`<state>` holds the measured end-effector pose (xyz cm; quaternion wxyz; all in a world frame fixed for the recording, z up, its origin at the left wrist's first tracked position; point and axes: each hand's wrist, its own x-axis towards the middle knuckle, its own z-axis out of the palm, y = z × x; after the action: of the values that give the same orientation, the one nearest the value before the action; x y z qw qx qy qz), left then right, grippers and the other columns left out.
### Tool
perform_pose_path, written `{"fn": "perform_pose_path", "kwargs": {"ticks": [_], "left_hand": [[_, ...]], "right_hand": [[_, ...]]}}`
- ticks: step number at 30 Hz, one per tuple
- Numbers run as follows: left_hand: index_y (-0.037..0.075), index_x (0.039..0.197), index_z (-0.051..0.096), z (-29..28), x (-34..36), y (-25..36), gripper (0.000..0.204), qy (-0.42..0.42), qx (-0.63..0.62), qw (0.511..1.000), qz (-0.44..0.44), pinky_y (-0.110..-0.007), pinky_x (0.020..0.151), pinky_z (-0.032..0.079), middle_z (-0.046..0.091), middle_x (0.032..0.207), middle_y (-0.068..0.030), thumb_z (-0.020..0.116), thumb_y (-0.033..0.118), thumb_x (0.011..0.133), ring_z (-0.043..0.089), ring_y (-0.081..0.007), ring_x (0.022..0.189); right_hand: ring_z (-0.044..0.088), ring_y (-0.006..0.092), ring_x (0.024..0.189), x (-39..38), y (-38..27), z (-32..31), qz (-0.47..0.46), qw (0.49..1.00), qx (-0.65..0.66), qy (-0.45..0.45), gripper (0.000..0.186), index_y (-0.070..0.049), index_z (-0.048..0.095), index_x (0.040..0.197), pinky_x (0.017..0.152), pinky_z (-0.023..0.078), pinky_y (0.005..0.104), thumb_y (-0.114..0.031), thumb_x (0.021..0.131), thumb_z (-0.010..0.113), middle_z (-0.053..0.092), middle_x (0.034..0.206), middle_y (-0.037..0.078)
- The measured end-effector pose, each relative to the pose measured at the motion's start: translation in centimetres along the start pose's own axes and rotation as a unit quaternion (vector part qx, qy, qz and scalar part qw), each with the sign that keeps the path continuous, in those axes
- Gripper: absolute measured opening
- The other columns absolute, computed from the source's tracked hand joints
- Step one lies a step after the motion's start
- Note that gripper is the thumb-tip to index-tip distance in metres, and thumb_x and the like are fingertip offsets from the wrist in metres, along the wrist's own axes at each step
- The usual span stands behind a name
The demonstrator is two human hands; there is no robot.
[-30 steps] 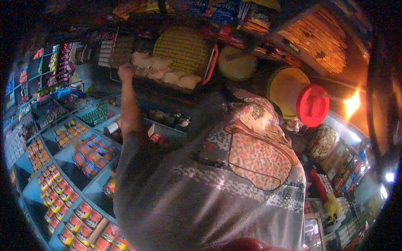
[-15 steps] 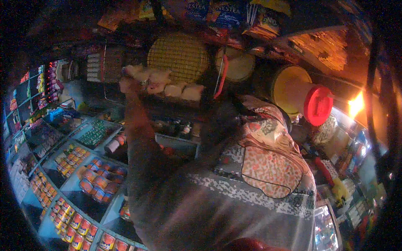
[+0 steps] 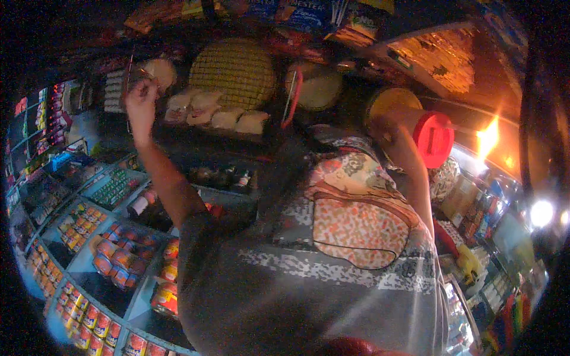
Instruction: The person repeatedly picks up small packaged items from a shelf, briefly holds them up, and places them back. The action is repetitive and involves handling multiple identical-looking packages.
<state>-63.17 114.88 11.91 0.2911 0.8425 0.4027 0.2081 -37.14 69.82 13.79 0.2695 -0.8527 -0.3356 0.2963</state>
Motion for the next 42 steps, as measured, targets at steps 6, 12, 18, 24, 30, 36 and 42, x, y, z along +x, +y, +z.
{"fn": "perform_pose_path", "kwargs": {"ticks": [6,12,18,24,30,36,42], "left_hand": [[0.003,0.080,0.058,7.0,-3.9,12.5,0.010,0.067,-0.170,0.977,0.113,-0.026,0.060,0.042,0.057,0.071,-0.0034,0.057,0.013,0.080,0.051,-0.0129,0.063],[0.001,0.093,0.057,10.6,-9.0,21.4,0.016,-0.165,-0.519,0.838,-0.026,-0.021,0.061,0.042,0.056,0.087,-0.0030,0.058,0.012,0.081,0.052,-0.0085,0.072],[0.001,0.095,0.060,9.6,-6.9,17.7,0.019,-0.002,-0.291,0.947,0.139,-0.025,0.075,0.043,0.059,0.098,-0.0070,0.062,0.011,0.079,0.055,-0.0135,0.082],[0.002,0.094,0.063,12.2,-6.1,14.9,0.020,-0.151,-0.343,0.927,0.035,-0.027,0.082,0.040,0.062,0.097,-0.0067,0.062,0.015,0.079,0.054,-0.0126,0.091],[0.002,0.095,0.063,12.5,-6.6,14.4,0.024,-0.120,-0.301,0.945,0.036,-0.027,0.082,0.041,0.061,0.098,-0.0084,0.059,0.021,0.082,0.054,-0.0133,0.092],[0.000,0.094,0.062,10.9,-7.1,15.7,0.025,-0.182,-0.247,0.952,-0.010,-0.029,0.082,0.042,0.061,0.099,-0.0114,0.060,0.020,0.081,0.056,-0.0166,0.090],[0.001,0.090,0.064,11.2,-8.0,15.7,0.016,-0.151,-0.189,0.969,-0.053,-0.028,0.079,0.043,0.063,0.093,-0.0099,0.060,0.012,0.079,0.058,-0.0163,0.086]], "right_hand": [[0.048,0.0264,0.103,7.7,-11.2,5.2,-0.270,0.959,0.045,0.070,0.054,-0.004,0.043,0.115,0.085,0.042,0.0329,-0.014,0.069,0.068,0.045,0.119,0.013],[0.052,0.0292,0.097,11.5,-9.2,7.8,-0.133,0.911,0.386,0.063,0.038,-0.001,0.051,0.104,0.086,0.041,0.0382,-0.014,0.071,0.064,0.053,0.107,0.018],[0.056,0.0211,0.095,11.7,-8.0,5.2,-0.192,0.962,0.194,0.006,0.046,-0.002,0.052,0.107,0.082,0.045,0.0324,-0.018,0.069,0.071,0.060,0.100,0.011],[0.056,0.0170,0.089,13.0,-7.2,6.3,-0.213,0.953,0.214,0.021,0.039,-0.003,0.053,0.107,0.079,0.045,0.0299,-0.016,0.073,0.067,0.061,0.096,0.008],[0.057,0.0168,0.083,13.2,-7.8,4.3,-0.218,0.937,0.272,-0.017,0.022,-0.005,0.059,0.097,0.076,0.045,0.0302,-0.017,0.079,0.061,0.062,0.087,0.007],[0.056,0.0141,0.077,12.1,-9.2,3.9,-0.266,0.945,0.190,-0.003,0.018,-0.003,0.060,0.091,0.072,0.046,0.0288,-0.015,0.078,0.061,0.061,0.083,0.005],[0.054,0.0131,0.081,10.8,-9.6,4.6,-0.184,0.948,0.258,-0.007,0.013,-0.001,0.061,0.085,0.076,0.043,0.0269,-0.012,0.077,0.062,0.060,0.085,0.005]]}}
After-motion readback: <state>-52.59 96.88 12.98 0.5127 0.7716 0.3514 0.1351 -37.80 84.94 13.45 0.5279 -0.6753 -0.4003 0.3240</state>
